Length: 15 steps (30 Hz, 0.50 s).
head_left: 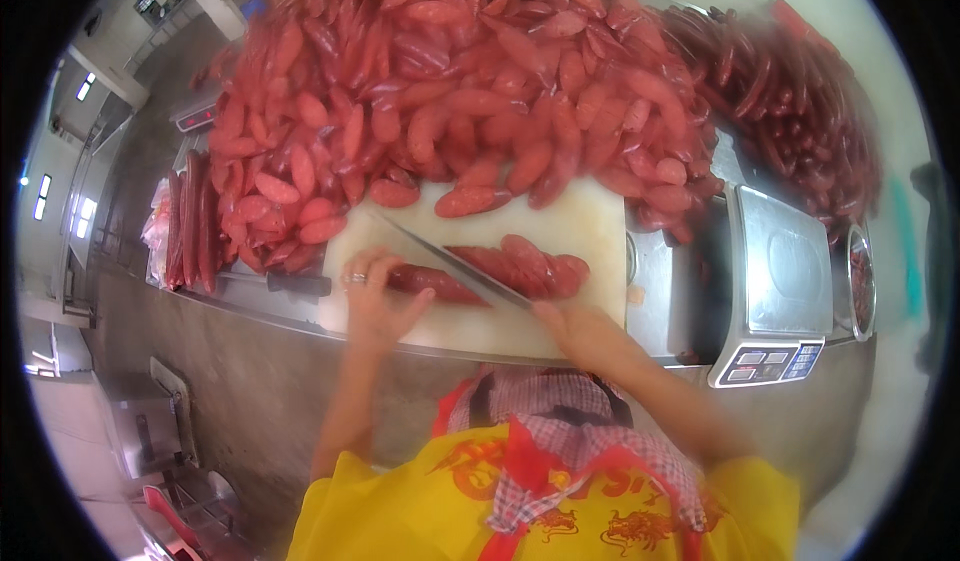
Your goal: The person slices red meat into thin pieces on a white cutting board using a knife. The sliced meat is then gathered and placed into a metal bowl on a digital scale. The person repeats this process multiple times.
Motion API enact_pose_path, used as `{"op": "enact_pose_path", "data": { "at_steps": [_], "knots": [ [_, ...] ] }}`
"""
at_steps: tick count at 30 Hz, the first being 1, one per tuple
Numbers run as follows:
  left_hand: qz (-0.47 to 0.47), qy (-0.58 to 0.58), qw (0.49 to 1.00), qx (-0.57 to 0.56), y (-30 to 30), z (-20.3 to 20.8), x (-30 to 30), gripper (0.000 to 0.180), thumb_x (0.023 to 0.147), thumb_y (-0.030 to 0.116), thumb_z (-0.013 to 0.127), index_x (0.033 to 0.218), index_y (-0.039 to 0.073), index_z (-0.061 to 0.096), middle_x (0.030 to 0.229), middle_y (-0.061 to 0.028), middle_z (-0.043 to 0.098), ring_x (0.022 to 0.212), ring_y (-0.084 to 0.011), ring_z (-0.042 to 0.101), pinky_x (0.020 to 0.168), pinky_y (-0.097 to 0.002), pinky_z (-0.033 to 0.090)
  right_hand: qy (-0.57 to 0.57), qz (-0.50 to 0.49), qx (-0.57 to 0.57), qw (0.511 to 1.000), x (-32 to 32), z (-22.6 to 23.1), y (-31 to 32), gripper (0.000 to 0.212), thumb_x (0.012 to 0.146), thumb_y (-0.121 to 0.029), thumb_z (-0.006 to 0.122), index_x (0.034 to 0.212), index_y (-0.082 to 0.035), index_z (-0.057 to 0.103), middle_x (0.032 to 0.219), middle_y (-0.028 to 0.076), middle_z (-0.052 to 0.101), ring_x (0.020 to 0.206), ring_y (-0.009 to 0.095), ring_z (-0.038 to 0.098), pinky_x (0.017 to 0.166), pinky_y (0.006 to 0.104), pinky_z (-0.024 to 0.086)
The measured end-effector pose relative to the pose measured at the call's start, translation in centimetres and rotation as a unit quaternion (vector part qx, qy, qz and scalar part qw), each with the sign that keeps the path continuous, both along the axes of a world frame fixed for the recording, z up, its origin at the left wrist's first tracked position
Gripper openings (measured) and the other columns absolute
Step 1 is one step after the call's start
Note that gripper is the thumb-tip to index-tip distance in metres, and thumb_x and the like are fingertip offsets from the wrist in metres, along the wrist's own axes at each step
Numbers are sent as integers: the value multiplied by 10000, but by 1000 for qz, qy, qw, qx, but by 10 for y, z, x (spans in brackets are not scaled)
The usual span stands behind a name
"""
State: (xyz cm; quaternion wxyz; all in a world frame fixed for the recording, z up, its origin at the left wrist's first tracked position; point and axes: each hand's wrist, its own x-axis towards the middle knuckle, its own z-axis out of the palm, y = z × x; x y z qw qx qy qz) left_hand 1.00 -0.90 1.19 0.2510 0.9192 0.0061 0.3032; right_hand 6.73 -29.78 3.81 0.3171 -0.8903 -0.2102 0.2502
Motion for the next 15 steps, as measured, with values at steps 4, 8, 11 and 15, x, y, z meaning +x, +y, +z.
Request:
{"op": "enact_pose_path", "data": {
  "at_steps": [4,8,11,15],
  "knots": [
    [-13,72,997,24,4,-10,4,527,634,357,836,1035,94,616,1123,-117,553,1113,-350,463,971,-490,347,110,-82,-57,989,-1,8,-40,760,964,-597,315,953,84,653,876,322,637,905,463,620,839,488,479],
    [2,114,994,7,-35,-15,6,542,669,429,810,1059,99,628,1166,-114,536,1159,-349,435,996,-495,327,112,-72,-74,988,-5,19,-58,728,964,-591,321,972,48,669,877,307,644,901,463,621,838,492,478],
    [11,54,998,33,-61,-12,2,425,692,355,797,1007,112,647,1115,-104,525,1127,-317,442,936,-461,349,89,-56,-111,988,-15,36,-73,698,973,-569,328,917,34,674,842,294,646,851,461,624,796,499,484],
    [-77,11,996,40,-75,-10,-1,259,675,163,749,901,114,634,982,-86,543,981,-299,501,867,-424,373,48,-41,-106,992,-35,63,-101,649,980,-531,365,835,26,664,748,261,644,734,457,625,713,492,497]
  ]
}}
